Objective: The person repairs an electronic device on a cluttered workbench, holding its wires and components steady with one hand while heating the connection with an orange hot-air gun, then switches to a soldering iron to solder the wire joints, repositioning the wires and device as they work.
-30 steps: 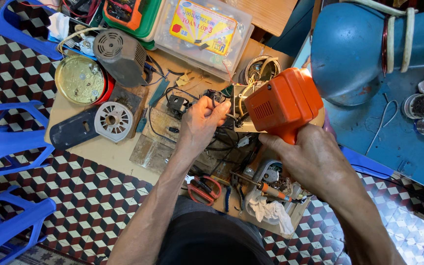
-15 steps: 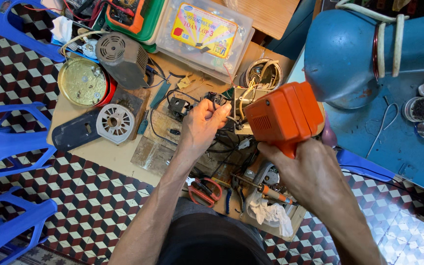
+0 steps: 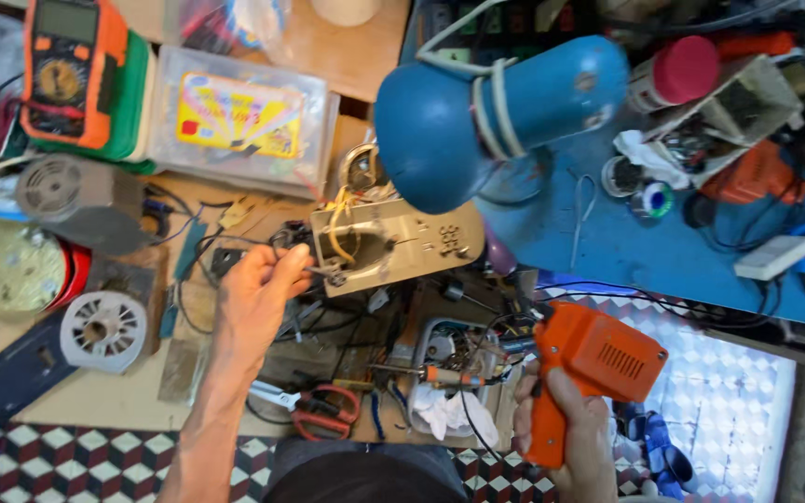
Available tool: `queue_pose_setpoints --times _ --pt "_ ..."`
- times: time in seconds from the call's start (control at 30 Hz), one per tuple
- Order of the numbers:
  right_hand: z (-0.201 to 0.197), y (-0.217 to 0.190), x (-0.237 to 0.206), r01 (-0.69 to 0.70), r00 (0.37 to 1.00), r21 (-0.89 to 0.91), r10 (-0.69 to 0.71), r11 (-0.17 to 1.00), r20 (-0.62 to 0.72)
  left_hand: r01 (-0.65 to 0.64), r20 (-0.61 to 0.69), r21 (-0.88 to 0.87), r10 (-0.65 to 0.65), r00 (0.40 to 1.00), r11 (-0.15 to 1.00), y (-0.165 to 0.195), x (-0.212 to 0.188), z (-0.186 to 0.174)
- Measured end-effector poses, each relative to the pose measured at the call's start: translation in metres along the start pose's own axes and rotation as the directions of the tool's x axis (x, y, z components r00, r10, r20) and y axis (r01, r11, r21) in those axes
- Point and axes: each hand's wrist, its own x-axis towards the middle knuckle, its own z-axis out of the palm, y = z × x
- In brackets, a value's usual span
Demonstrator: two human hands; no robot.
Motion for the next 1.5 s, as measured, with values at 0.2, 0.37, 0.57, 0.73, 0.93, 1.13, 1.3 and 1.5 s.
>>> queue_pose_setpoints --times 0.2,0.37,0.57,0.73,0.93,1.13,1.3,1.5 --pt "-0.1 -0.03 0.089 0.121 0.993 0.01 -0.121 0.993 0.012 0.038 -0.007 0.07 -0.038 0.999 0.997 -0.001 0.006 -0.014" --pt "-0.124 -0.088 0.131 0.04 0.997 -0.237 -0.025 0.971 0.067 0.08 -0.028 0.076 -0.078 0.997 0.994 -0.001 0.014 -0.02" --pt "-0.129 -0.116 0.156 -0.003 0.998 -0.422 0.031 0.906 0.058 0.074 -0.051 0.077 -0.07 0.996 0.994 -0.001 0.015 -0.023" --pt "-0.131 -0.12 0.152 -0.243 0.955 -0.875 -0.056 0.419 -0.292 0.088 -0.087 0.119 -0.078 0.993 0.989 0.004 0.008 -0.021" --pt "-0.028 -0.066 0.083 0.294 0.707 -0.869 -0.702 0.397 -0.082 0.078 -0.08 0.101 -0.07 0.994 0.992 0.007 0.005 -0.019" --pt "0.037 -0.071 0.17 0.16 0.745 -0.982 -0.665 0.102 0.052 0.096 -0.061 0.076 -0.091 0.994 0.993 0.003 0.007 -0.016" --pt "0.052 -0.095 0.202 -0.073 0.887 -0.996 -0.461 -0.06 -0.038 0.071 -0.023 0.069 -0.07 0.997 0.995 -0.004 0.009 -0.014" --pt "0.052 -0.102 0.2 0.011 0.807 -0.998 -0.59 0.061 -0.027 0.029 0.029 0.036 -0.03 0.999 0.999 -0.007 0.011 -0.01"
